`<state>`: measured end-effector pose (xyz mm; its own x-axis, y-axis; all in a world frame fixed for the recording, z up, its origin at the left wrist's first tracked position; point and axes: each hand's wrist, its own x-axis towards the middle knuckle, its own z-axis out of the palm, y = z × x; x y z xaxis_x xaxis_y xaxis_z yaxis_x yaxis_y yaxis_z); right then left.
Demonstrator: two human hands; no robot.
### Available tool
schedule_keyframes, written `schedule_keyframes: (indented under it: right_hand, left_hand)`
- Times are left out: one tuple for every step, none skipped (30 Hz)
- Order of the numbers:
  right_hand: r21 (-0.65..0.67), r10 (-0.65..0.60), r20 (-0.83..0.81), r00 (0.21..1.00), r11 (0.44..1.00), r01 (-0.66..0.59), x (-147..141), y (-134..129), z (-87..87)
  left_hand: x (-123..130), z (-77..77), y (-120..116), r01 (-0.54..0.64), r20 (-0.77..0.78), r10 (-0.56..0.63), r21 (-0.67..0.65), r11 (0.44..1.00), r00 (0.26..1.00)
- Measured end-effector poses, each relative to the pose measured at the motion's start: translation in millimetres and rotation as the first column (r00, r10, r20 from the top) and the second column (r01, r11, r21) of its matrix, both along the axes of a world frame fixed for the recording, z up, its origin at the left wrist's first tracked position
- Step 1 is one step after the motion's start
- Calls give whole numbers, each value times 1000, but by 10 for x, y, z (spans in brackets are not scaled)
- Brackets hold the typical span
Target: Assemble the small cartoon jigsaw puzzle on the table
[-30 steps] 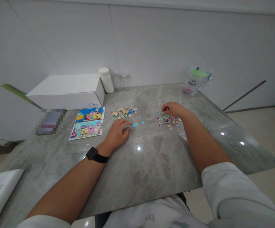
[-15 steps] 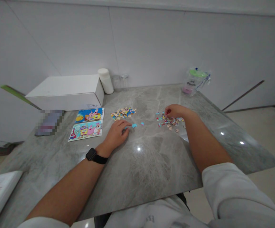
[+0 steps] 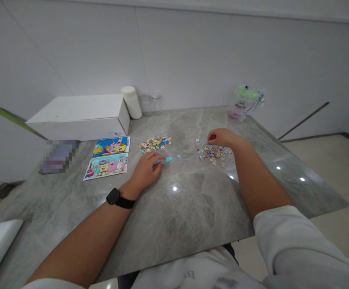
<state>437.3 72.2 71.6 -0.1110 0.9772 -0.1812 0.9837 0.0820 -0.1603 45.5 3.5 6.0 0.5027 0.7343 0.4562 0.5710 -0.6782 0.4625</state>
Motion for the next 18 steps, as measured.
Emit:
schedule_keyframes:
  right_hand:
    - [-80, 8, 25, 1000, 997, -6, 37, -30, 43]
    - [-153, 18, 48, 999, 988, -11, 59, -58, 70]
    - [-211, 24, 68, 997, 978, -9, 66, -82, 81]
    - [-251, 26, 84, 996, 968, -4, 62, -100, 79]
    - [-273, 24, 93, 995, 962, 3, 53, -109, 69]
    - [-281, 18, 99, 995, 960, 10, 44, -112, 56]
    - [-278, 12, 101, 995, 960, 16, 41, -107, 44]
    - [-265, 5, 101, 995, 964, 22, 47, -98, 36]
    - [-244, -4, 98, 995, 969, 28, 64, -84, 33]
    - [-221, -13, 89, 996, 975, 32, 92, -69, 35]
    - [-203, -19, 75, 997, 979, 34, 128, -53, 40]
    - [-191, -23, 56, 998, 981, 34, 167, -38, 47]
    - [-183, -27, 35, 999, 983, 33, 207, -24, 52]
    - [-179, -31, 17, 999, 983, 33, 241, -11, 54]
    - [-177, -34, 3, 999, 984, 34, 267, -1, 52]
    - [-180, -37, -7, 999, 983, 35, 282, 6, 45]
    - [-188, -37, -12, 999, 982, 34, 283, 12, 34]
    - [-192, -36, -16, 999, 981, 32, 269, 16, 19]
  left_hand:
    - [1, -2, 1, 0, 0, 0, 0, 1000, 1000]
    - [3, -1, 0, -1, 1, 1, 0, 1000, 1000]
    - [4, 3, -1, 0, 3, 0, 2, 1000, 1000]
    - [4, 7, -4, 1, 4, -1, 4, 1000, 1000]
    - [4, 13, -7, 2, 6, -2, 8, 1000, 1000]
    - [2, 19, -9, 3, 6, -3, 13, 1000, 1000]
    - [0, 25, -11, 3, 5, -4, 17, 1000, 1000]
    - [-2, 29, -11, 4, 1, -4, 21, 1000, 1000]
    - [-3, 33, -11, 4, -3, -4, 24, 1000, 1000]
    - [-5, 35, -9, 4, -7, -3, 25, 1000, 1000]
    - [-5, 35, -7, 4, -11, -4, 25, 1000, 1000]
    - [-6, 34, -4, 3, -12, -3, 26, 1000, 1000]
    - [-6, 31, -1, 3, -12, -2, 25, 1000, 1000]
    - [-5, 27, 2, 3, -11, -3, 25, 1000, 1000]
    - [-5, 23, 4, 4, -9, -4, 23, 1000, 1000]
    - [-5, 17, 6, 5, -7, -5, 22, 1000, 1000]
    - [-6, 11, 7, 6, -4, -5, 21, 1000, 1000]
    - [-7, 6, 7, 6, -1, -6, 21, 1000, 1000]
